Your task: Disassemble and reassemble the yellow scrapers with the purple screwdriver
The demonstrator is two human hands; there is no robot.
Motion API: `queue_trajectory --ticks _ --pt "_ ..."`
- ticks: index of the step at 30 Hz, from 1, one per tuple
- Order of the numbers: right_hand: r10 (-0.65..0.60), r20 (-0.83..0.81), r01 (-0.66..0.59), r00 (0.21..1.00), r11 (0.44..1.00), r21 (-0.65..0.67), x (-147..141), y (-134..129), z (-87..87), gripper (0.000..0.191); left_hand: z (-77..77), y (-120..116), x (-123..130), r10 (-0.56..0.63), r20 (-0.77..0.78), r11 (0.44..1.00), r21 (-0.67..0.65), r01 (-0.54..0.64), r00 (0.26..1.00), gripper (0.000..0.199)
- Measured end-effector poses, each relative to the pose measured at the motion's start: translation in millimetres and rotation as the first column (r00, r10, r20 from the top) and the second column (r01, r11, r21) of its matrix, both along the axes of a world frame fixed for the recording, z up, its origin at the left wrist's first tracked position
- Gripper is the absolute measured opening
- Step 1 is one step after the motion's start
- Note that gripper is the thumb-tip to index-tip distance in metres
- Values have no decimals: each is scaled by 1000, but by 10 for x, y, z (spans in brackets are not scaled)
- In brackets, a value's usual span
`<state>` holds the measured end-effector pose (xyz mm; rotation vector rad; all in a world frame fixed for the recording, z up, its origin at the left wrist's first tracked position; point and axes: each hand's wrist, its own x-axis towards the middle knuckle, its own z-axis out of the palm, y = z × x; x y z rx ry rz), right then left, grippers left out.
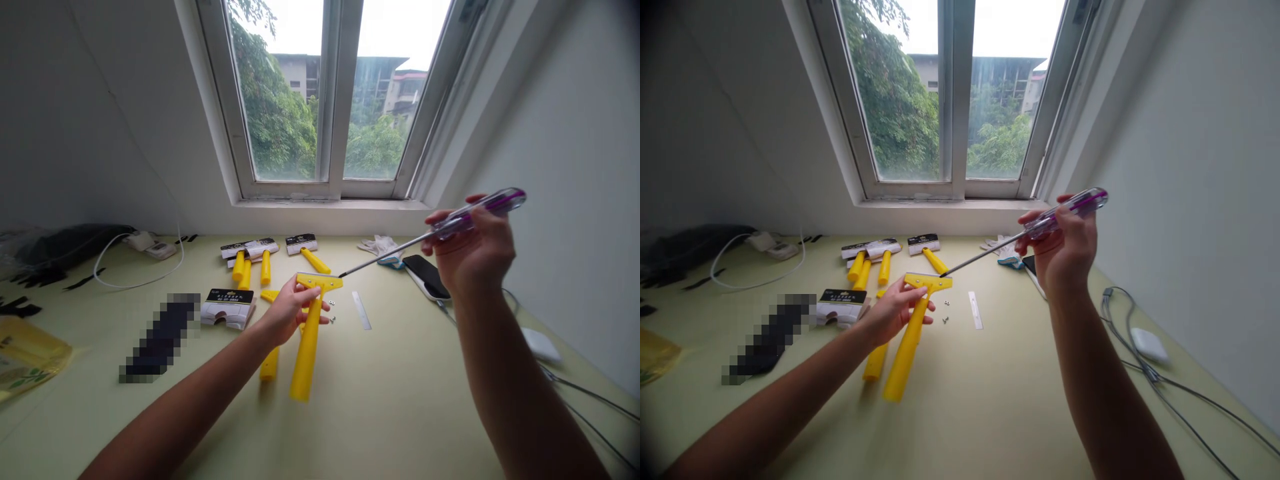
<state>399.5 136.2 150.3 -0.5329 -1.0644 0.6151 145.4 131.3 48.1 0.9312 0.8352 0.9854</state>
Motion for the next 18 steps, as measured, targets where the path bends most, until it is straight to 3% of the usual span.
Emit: queue_trajectory --ticks 5,8,11,14,18 --pt "46 62 -44 997 999 -25 -82 -15 -64 16 -290 -555 -10 -41 -115 998 -55 34 993 65" --pt "60 37 -60 998 998 -16 -118 14 -61 18 -471 -771 -27 -37 -303 995 74 62 952 49" --pt "82 21 -82 996 996 -19 -139 59 -64 18 -602 -811 -17 65 -536 968 240 78 841 32" --pt "98 31 -97 995 995 -25 -133 88 -80 18 -671 -785 31 221 -666 893 432 128 713 26" --pt "87 34 -87 996 996 -11 -93 91 -83 17 -639 -797 54 404 -728 737 618 275 554 28"
